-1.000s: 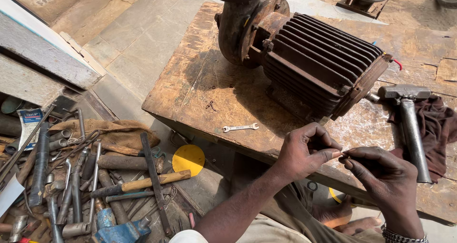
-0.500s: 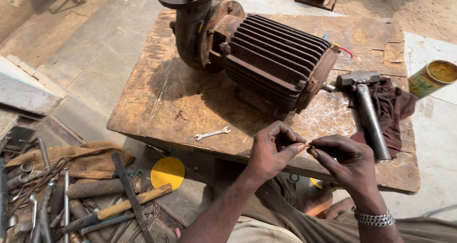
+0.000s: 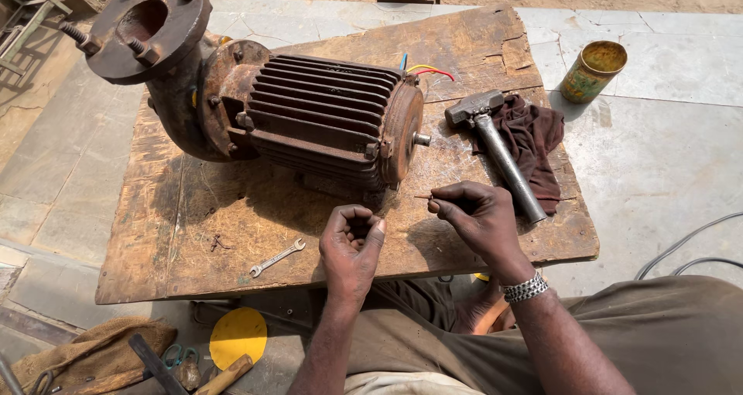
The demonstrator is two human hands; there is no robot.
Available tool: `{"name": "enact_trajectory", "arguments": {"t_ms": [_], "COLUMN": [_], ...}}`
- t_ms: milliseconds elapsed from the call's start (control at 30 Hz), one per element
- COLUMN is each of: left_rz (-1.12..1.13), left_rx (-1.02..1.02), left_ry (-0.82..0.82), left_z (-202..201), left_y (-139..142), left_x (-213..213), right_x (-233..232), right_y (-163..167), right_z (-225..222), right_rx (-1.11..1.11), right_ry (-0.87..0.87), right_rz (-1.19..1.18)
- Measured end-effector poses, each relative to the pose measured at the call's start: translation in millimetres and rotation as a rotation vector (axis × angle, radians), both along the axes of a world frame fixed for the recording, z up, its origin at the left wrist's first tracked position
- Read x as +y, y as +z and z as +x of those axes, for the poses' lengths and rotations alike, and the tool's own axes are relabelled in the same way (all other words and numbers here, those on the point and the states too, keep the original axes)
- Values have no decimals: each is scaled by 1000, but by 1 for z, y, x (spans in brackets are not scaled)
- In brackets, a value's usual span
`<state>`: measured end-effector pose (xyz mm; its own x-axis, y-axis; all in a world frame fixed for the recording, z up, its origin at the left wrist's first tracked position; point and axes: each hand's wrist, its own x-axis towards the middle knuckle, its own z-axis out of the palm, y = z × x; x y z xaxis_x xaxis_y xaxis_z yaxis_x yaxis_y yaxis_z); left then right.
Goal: The person works on a rusty electric water pump motor resting on a wooden board on their lap. They remove and reposition the motor end cover, tap the housing with a hammer, and tighten fasteners using a wrench and pliers, steadying the pump with the other hand.
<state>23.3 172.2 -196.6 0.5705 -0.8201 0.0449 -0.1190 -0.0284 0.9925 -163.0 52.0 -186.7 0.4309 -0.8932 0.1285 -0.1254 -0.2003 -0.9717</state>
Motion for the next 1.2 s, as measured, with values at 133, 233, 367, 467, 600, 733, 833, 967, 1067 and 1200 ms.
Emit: {"name": "enact_trajectory", "arguments": {"t_ms": [133,233,367,467,600,733,833,967,1067,1200], "left_rz": [-5,15,22,13,14,15,16,-25,-60,-115], "left_rx": [-161,-138,-188,-247,-281,-279,-271,-287,-300,-283], "left_ry": [54,62,65,65,65,61,56,26,9,-18], "left_z": [11,14,11,10,9,7,6,9,11,13], "left_y": [-16,-26,-30,-28,-24,-20,-18,-16,-15,-12], "left_x": [0,2,4,4,3,4,5,6,8,11], "right_x": [-7,-8,-9,-9,-8,-4,1,5,6,8], "right_y": [-14,-17,-18,-19,-23,-26,-27,-27,-25,-24], "right_z": [17,26,29,32,40,48,51,54,57,56], "right_rx": [-62,-71,-88,-119,-84,-151,-185,-303,-354,-255], "right_ry": [-50,-47,-33,-41,-23,-50,-60,-64,-69,-74], "right_rz": [7,-21,1,43,0,62,68,178,263,150]}}
